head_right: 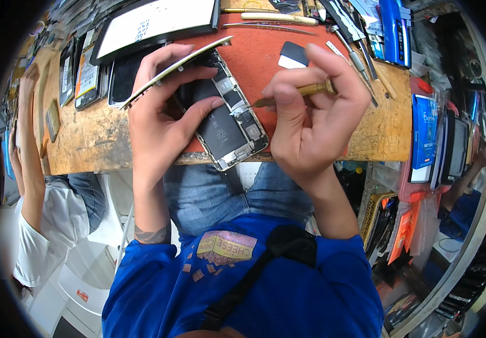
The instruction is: The person disassembles a white smartphone, removes the battery, and then reassembles it by reconnecting internal components and securing the screen. They use a metal prying tool and a screwdriver to open the device and tighten screws. The phone is powered on and tested at the end.
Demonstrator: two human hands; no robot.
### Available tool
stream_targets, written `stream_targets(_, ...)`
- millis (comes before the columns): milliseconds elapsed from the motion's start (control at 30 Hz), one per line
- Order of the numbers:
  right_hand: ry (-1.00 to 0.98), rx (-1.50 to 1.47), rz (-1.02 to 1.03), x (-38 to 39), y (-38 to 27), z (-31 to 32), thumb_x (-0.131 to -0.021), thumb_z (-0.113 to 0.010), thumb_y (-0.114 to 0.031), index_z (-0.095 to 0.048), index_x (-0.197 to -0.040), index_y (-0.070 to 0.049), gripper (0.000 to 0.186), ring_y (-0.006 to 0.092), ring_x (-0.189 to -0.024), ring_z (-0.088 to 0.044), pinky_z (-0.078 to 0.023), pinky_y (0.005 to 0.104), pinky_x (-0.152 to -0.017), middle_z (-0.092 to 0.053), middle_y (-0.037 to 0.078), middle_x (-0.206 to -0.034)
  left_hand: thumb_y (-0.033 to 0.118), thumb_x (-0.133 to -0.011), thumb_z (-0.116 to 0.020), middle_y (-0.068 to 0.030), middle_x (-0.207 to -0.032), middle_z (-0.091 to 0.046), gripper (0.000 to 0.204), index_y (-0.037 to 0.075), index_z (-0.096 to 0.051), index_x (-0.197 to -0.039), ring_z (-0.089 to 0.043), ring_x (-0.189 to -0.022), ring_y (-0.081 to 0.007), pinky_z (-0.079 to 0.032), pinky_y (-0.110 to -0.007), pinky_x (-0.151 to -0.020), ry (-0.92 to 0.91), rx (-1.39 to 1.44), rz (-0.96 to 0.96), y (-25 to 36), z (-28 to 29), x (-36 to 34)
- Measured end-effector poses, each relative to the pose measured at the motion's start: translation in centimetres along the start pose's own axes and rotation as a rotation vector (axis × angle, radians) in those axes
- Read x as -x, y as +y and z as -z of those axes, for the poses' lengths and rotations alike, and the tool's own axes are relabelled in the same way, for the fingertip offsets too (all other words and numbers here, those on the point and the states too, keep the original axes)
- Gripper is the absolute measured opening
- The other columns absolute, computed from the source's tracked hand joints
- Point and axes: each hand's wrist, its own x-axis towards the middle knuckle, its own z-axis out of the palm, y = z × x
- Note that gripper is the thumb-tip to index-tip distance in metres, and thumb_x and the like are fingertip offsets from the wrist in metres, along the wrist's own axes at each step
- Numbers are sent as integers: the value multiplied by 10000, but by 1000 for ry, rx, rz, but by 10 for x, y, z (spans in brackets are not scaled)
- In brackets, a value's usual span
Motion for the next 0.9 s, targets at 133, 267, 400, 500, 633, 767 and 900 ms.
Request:
stream_targets(133, -129, 113, 113, 2, 2, 1, -1077, -671, 13, -433, -1462, 120, 465, 143, -804, -689, -578, 248, -737, -688, 130, -958, 10, -730, -938, -127, -1377, -651, 492, -63, -776, -1189, -716, -1188, -319, -590, -396, -985, -12, -44, -2, 1, 1, 0)
stream_targets(267, -149, 145, 151, 3, 3, -1, -1064, -683, 33, -479, -1440, 117, 436, 142, -810, -695, -590, 255, -752, -688, 127, -964, 8, -734, -932, -128, -1379, -648, 504, -59, -776, -1209, -711, -1196, -320, -590, -390, -978, -7, -40, -15, 1, 1, -1)
stream_targets(400, -160, 156, 143, 2, 2, -2, -1060, -684, 42, -483, -1436, 116, 433, 144, -813, -696, -592, 257, -751, -684, 125, -960, 23, -743, -938, -95, -1366, -654, 442, 19, -828, -1171, -687, -1247, -274, -584, -370, -986, -1, 11, 59, 3, 0, 0)
stream_targets(500, -174, 167, 149, 2, 3, -2, -1059, -684, 46, -485, -1430, 117, 427, 144, -821, -700, -592, 255, -746, -687, 130, -960, 31, -750, -939, -79, -1362, -658, 413, 60, -853, -1153, -677, -1266, -246, -581, -361, -982, 0, 0, 68, 4, 0, 0)
stream_targets(633, -212, 127, 153, 1, 3, -3, -1027, -697, 75, -528, -1403, 106, 414, 164, -834, -717, -596, 266, -740, -736, 173, -1030, 21, -753, -932, -128, -1384, -644, 477, -71, -775, -1194, -718, -1195, -325, -597, -393, -966, 0, -38, -4, 1, 1, -1)
stream_targets(767, -364, 143, 167, -8, -8, 4, -866, -761, 130, -615, -1386, 66, 544, 248, -868, -739, -597, 316, -747, -781, 178, -1129, 12, -745, -916, -86, -1354, -672, 423, 85, -855, -1156, -688, -1251, -258, -576, -369, -987, 18, -7, 55, 2, -1, 0)
stream_targets(900, -526, 259, 231, -25, -23, 13, -1051, -665, 1, -651, -1401, 22, 351, 263, -891, -728, -601, 340, -790, -782, 169, -1072, 8, -769, -849, -114, -1310, -713, 395, 94, -852, -1155, -691, -1242, -271, -572, -370, -992, 83, -18, -42, 0, -3, -4)
